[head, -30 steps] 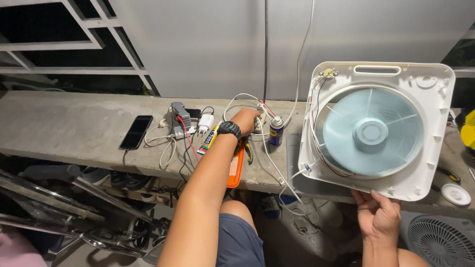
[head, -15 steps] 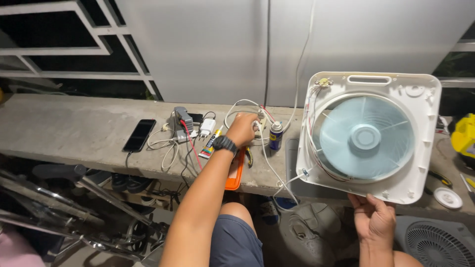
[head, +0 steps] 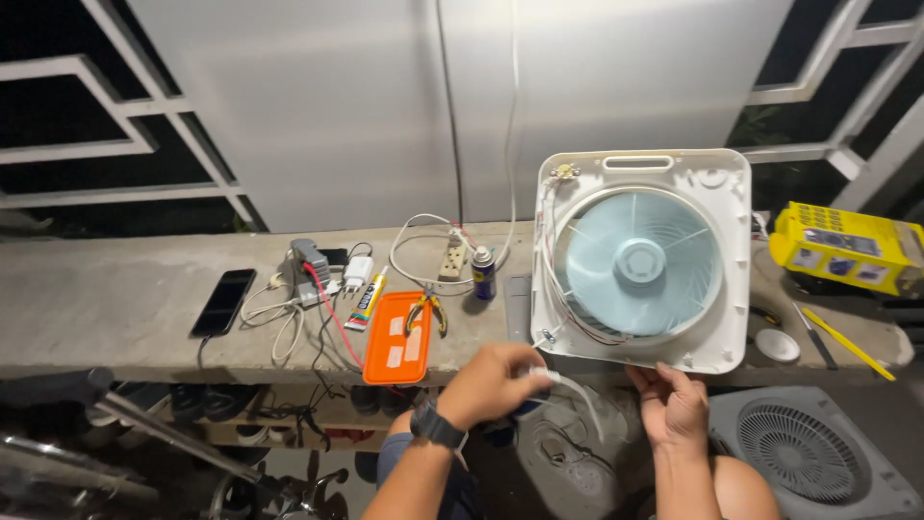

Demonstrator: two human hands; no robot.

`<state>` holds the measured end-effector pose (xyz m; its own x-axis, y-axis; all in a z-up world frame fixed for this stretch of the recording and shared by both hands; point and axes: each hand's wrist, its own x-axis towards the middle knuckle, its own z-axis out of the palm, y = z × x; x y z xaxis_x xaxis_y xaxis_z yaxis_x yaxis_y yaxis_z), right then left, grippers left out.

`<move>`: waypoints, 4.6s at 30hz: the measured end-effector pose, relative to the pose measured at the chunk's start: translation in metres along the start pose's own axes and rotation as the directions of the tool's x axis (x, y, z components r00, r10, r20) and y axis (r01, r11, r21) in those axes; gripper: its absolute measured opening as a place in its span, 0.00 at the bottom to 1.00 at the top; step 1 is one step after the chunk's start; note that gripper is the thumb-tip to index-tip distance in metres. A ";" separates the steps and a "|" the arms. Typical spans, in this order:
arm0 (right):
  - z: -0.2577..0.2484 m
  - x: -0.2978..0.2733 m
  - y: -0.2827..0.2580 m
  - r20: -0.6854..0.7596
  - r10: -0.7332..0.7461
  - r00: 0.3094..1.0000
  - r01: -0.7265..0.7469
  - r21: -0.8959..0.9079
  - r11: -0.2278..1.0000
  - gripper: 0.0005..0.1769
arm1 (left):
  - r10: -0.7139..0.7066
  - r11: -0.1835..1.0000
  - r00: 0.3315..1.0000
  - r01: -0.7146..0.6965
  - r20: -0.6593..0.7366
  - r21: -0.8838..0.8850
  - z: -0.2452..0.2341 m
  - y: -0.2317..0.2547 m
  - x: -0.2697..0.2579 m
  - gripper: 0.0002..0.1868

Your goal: Testing a fan's electrical components with a multimeter and installing the fan blades onto the motor.

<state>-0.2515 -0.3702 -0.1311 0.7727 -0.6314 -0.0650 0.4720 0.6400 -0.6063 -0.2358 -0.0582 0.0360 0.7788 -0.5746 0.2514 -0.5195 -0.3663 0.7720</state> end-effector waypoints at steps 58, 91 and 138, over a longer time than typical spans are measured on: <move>-0.039 -0.003 -0.020 0.102 0.099 0.990 -0.093 -0.062 0.994 0.27 | -0.284 0.479 0.929 -0.076 -0.236 -0.874 0.095 -0.125 0.092 0.32; -0.046 0.001 -0.016 0.065 0.122 0.990 -0.118 -0.069 0.991 0.35 | -0.296 0.525 0.932 -0.022 -0.207 -0.851 0.085 -0.103 0.089 0.32; -0.039 -0.003 -0.019 0.067 0.130 0.989 -0.122 -0.103 0.987 0.30 | -0.301 0.552 0.931 -0.006 -0.206 -0.834 0.085 -0.106 0.089 0.33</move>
<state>-0.2797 -0.3973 -0.1497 0.8542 -0.5122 -0.0895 0.3276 0.6638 -0.6723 -0.1413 -0.1329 -0.0727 0.9541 -0.2738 0.1217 0.0019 0.4118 0.9113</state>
